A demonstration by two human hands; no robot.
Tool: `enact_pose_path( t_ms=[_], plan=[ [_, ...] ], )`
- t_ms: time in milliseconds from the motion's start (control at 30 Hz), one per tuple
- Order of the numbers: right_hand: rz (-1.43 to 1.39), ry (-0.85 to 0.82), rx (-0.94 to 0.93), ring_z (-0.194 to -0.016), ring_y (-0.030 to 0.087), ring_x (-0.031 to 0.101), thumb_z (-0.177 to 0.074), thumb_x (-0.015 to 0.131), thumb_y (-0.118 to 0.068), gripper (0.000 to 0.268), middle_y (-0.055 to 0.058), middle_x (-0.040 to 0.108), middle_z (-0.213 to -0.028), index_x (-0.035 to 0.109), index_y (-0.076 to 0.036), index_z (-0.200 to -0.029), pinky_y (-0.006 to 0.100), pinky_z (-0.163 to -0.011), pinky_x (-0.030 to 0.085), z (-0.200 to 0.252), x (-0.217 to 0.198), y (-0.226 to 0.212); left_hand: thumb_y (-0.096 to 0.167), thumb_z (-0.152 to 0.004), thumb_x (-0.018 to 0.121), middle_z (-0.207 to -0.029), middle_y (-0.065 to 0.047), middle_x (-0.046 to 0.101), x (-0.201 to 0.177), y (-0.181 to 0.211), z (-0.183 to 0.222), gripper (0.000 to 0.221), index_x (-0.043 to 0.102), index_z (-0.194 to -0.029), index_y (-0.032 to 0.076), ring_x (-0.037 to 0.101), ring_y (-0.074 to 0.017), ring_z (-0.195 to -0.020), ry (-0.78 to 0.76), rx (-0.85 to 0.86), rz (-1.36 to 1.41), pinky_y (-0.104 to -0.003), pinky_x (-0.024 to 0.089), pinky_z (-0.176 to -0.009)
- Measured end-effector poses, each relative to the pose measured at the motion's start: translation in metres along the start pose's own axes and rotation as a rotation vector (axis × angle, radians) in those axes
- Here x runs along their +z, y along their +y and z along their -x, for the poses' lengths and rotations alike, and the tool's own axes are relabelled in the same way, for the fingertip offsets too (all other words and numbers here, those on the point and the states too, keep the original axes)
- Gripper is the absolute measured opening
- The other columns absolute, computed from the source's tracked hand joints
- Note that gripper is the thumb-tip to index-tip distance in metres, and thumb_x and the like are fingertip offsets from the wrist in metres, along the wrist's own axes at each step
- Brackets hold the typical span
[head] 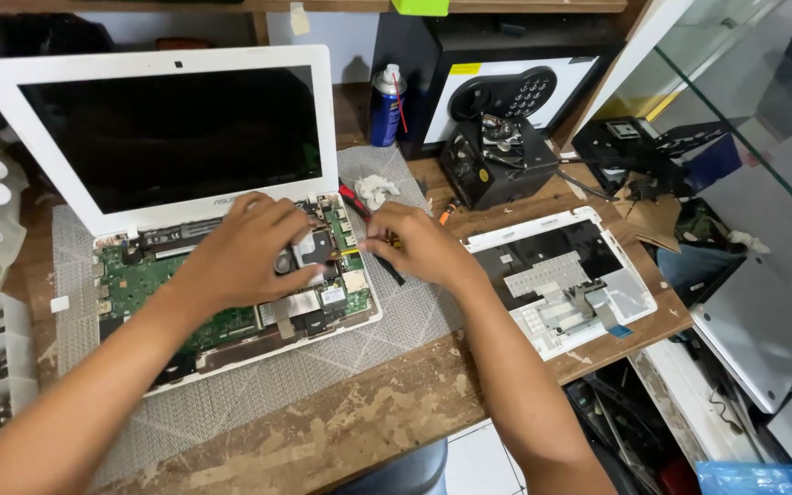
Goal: Disassembling a laptop to replace the keyboard and accessing internal components by removing screws.
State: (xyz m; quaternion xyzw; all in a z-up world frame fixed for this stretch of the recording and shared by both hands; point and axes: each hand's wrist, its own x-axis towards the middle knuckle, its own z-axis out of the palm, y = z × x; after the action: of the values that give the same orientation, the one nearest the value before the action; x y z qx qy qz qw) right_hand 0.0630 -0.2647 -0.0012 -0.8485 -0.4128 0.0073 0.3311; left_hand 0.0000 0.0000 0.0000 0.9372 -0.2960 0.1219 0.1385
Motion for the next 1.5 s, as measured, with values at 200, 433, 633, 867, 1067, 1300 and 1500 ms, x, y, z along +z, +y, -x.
enact_pose_path(
  t_ms=[200,433,633,867,1067,1300,1500],
  plan=[
    [-0.058,-0.079,-0.045,-0.080,0.034,0.070,-0.086,0.079,-0.014,0.016,0.013,0.066,-0.080,0.067,-0.004,-0.087,0.042,-0.072,0.056,0.000,0.020,0.005,0.032,-0.090,0.068,-0.098,-0.003,0.064,0.018,-0.023,0.051,0.018,0.059,-0.093,0.017,0.066,-0.0262,-0.107,0.098,-0.085,0.000,-0.049,0.041,-0.112],
    [0.011,0.033,-0.053,-0.076,0.033,0.069,-0.087,0.078,-0.010,0.016,0.013,0.064,-0.080,0.064,-0.004,-0.082,0.041,-0.068,0.056,-0.007,0.037,-0.010,0.032,-0.094,0.064,-0.109,-0.003,0.063,0.038,-0.032,0.082,0.018,0.065,-0.105,0.017,0.062,-0.0269,-0.117,0.109,-0.099,0.034,-0.050,0.040,-0.110],
    [0.096,0.144,-0.085,-0.074,0.032,0.069,-0.091,0.077,-0.014,0.019,0.010,0.063,-0.081,0.064,-0.005,-0.082,0.037,-0.063,0.056,-0.017,0.055,-0.006,0.021,-0.093,0.065,-0.110,-0.006,0.064,0.034,-0.029,0.081,0.016,0.074,-0.105,0.017,0.061,-0.0291,-0.115,0.127,-0.057,0.031,-0.050,0.040,-0.107],
    [0.022,0.042,-0.124,-0.060,0.027,0.062,-0.085,0.084,-0.012,0.027,0.010,0.062,-0.071,0.061,-0.004,-0.072,0.037,-0.053,0.049,-0.016,0.050,-0.019,0.039,-0.096,0.058,-0.115,-0.006,0.057,0.050,-0.040,0.085,0.026,0.071,-0.105,0.018,0.059,-0.0291,-0.114,0.218,-0.029,0.033,-0.049,0.039,-0.104],
    [0.023,-0.012,-0.167,-0.057,0.023,0.059,-0.084,0.085,-0.012,0.026,0.010,0.064,-0.071,0.064,-0.004,-0.071,0.033,-0.049,0.046,-0.021,0.055,-0.028,0.043,-0.094,0.064,-0.120,-0.009,0.056,0.039,-0.034,0.083,0.030,0.069,-0.106,0.015,0.058,-0.0332,-0.118,0.227,-0.064,0.049,-0.052,0.040,-0.103],
    [-0.019,-0.018,-0.141,-0.057,0.028,0.060,-0.082,0.086,-0.010,0.028,0.010,0.062,-0.070,0.062,-0.004,-0.069,0.037,-0.052,0.046,-0.019,0.045,-0.019,0.040,-0.094,0.067,-0.125,-0.010,0.056,0.037,-0.031,0.083,0.029,0.070,-0.109,0.016,0.057,-0.0350,-0.122,0.205,-0.075,0.045,-0.053,0.040,-0.103],
    [-0.013,0.010,-0.140,-0.056,0.023,0.058,-0.081,0.087,-0.011,0.028,0.008,0.062,-0.070,0.062,-0.005,-0.070,0.034,-0.053,0.047,-0.019,0.050,-0.022,0.039,-0.094,0.069,-0.129,-0.011,0.057,0.035,-0.031,0.082,0.029,0.073,-0.109,0.014,0.057,-0.0372,-0.127,0.190,-0.110,0.081,-0.053,0.041,-0.104]
  ],
)
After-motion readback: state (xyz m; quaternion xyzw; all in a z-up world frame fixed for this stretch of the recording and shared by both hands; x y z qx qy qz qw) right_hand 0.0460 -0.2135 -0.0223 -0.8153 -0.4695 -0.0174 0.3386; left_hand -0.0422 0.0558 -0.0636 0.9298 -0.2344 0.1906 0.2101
